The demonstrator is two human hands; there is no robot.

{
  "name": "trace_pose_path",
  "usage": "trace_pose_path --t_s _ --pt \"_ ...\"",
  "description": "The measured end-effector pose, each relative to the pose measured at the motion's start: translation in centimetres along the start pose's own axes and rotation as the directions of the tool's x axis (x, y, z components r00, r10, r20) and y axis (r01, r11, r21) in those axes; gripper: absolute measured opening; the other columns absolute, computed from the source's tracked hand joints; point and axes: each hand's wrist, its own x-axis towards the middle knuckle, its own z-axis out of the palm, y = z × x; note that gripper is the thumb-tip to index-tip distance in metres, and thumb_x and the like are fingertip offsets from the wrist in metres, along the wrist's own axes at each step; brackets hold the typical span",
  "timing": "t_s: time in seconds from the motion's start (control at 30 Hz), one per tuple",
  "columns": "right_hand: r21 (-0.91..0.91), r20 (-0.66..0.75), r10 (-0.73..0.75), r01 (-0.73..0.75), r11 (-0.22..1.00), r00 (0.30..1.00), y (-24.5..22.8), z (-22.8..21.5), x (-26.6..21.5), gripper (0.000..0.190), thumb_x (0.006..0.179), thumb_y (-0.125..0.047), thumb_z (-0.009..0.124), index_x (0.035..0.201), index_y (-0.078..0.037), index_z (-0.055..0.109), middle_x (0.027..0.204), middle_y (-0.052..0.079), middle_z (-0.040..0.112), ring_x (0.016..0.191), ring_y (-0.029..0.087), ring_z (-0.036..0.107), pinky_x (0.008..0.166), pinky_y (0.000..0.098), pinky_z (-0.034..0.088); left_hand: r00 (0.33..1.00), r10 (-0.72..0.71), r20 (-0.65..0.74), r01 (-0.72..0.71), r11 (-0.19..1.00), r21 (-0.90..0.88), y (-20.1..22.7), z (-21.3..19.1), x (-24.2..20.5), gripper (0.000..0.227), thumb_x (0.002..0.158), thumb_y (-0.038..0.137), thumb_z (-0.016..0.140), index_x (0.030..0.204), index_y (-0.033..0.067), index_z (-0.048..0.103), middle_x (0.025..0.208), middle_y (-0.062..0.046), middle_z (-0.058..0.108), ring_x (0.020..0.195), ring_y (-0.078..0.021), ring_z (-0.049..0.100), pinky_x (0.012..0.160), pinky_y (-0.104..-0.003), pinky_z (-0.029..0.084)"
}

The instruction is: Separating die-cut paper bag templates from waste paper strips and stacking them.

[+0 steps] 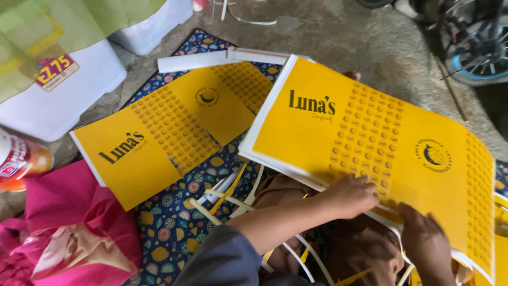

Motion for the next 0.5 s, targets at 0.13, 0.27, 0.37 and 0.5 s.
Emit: trace_pose_path --t_s 0.13,0.27,0.37,0.5 --pt "-0.237 -0.15 -0.005 -0.031 0.971 0.989 3.8 -2.3 1.5 0.039 0.105 -0.007 0.06 0.13 -0.03 0.079 0.126 -0.009 0.082 0.076 0.022 0.066 0.076 0.0337 0.059 0.98 0.004 -0.2 0.053 0.959 0.278 -0.2 -6.4 0.5 0.008 0.096 0.009 0.068 0.093 0.0027 0.073 0.084 -0.01 0.072 0.084 -0.0292 0.07 0.077 -0.045 0.06" --pt "-0.023 -0.269 0.037 -0.044 0.999 0.962 5.0 -5.5 2.4 0.029 0.102 0.008 0.056 0.112 -0.003 0.081 0.13 0.012 0.082 0.117 0.029 0.079 0.126 0.0432 0.06 0.865 0.061 -0.499 0.113 0.944 0.31 1.8 -11.5 -0.1 0.009 0.08 -0.004 0.072 0.08 0.0037 0.068 0.068 -0.009 0.065 0.065 -0.0269 0.066 0.055 -0.043 0.053" --pt "0.274 -0.309 0.124 -0.037 0.961 0.943 6.4 -3.9 -1.2 0.027 0.108 0.019 0.045 0.109 0.021 0.073 0.134 0.038 0.074 0.133 0.053 0.07 0.131 0.0537 0.053 0.862 0.076 -0.502 0.105 0.941 0.322 5.1 -12.4 -1.9 0.008 0.084 -0.006 0.071 0.089 -0.0002 0.068 0.072 -0.011 0.063 0.065 -0.0256 0.061 0.055 -0.04 0.049" --pt "0.296 -0.555 0.13 0.05 0.954 0.822 5.5 -2.0 -6.9 0.016 0.127 0.016 0.056 0.119 0.029 0.062 0.134 0.049 0.068 0.138 0.074 0.061 0.133 0.0709 0.047 0.855 -0.035 -0.517 0.159 0.967 0.198 10.5 -13.2 -5.8 0.01 0.099 0.006 0.066 0.091 0.0035 0.061 0.083 -0.011 0.056 0.078 -0.0285 0.054 0.067 -0.04 0.042"
